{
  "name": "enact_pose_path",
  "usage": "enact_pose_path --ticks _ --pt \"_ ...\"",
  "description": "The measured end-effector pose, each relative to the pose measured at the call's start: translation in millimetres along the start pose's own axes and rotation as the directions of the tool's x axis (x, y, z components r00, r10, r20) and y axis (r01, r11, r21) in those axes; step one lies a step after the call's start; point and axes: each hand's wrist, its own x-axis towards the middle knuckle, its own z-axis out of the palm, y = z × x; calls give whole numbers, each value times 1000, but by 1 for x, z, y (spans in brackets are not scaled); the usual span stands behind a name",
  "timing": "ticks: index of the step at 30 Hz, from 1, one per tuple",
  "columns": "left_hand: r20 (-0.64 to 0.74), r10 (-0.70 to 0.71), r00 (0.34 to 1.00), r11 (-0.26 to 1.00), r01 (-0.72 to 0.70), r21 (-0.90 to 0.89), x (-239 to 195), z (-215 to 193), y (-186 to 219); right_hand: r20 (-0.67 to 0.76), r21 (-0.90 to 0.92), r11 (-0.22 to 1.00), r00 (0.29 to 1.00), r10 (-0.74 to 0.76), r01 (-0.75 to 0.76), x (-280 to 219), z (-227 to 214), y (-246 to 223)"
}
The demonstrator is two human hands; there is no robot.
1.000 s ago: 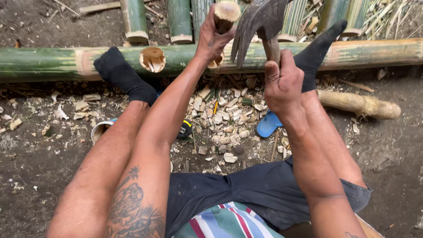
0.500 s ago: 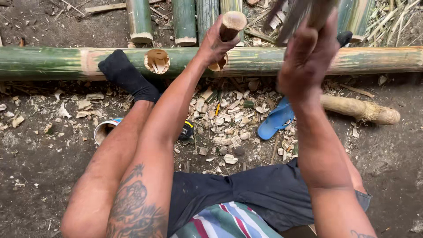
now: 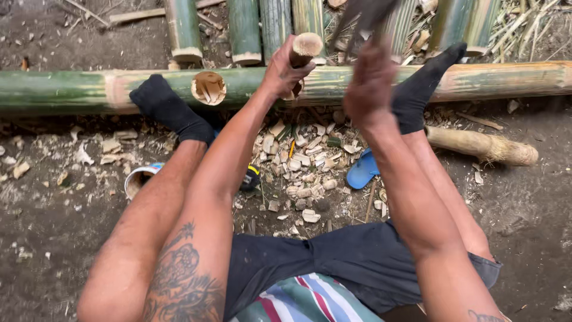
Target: The person sits on the ground and uses a hammer and a cylindrical bamboo plug to repeatedly strike and hollow out a section of a large bamboo pole. The person holds the plug with one hand and strikes it with a hammer to chip away the interior material.
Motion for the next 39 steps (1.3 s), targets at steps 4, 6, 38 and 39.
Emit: enact_pose_path --ticks 4,6,38,39 --pt "93 28 995 997 -21 -69 1 -18 23 370 -358 933 912 177 -36 -23 22 22" --pt "108 10 994 998 -4 -57 7 -18 35 308 -318 942 927 212 -110 -32 20 36" --pt "211 372 904 924 -383 11 1 3 59 138 240 965 988 71 -103 -66 -64 -33" --pt "243 403 882 906 -422 30 1 7 56 73 190 981 997 20 -34 -65 -52 -28"
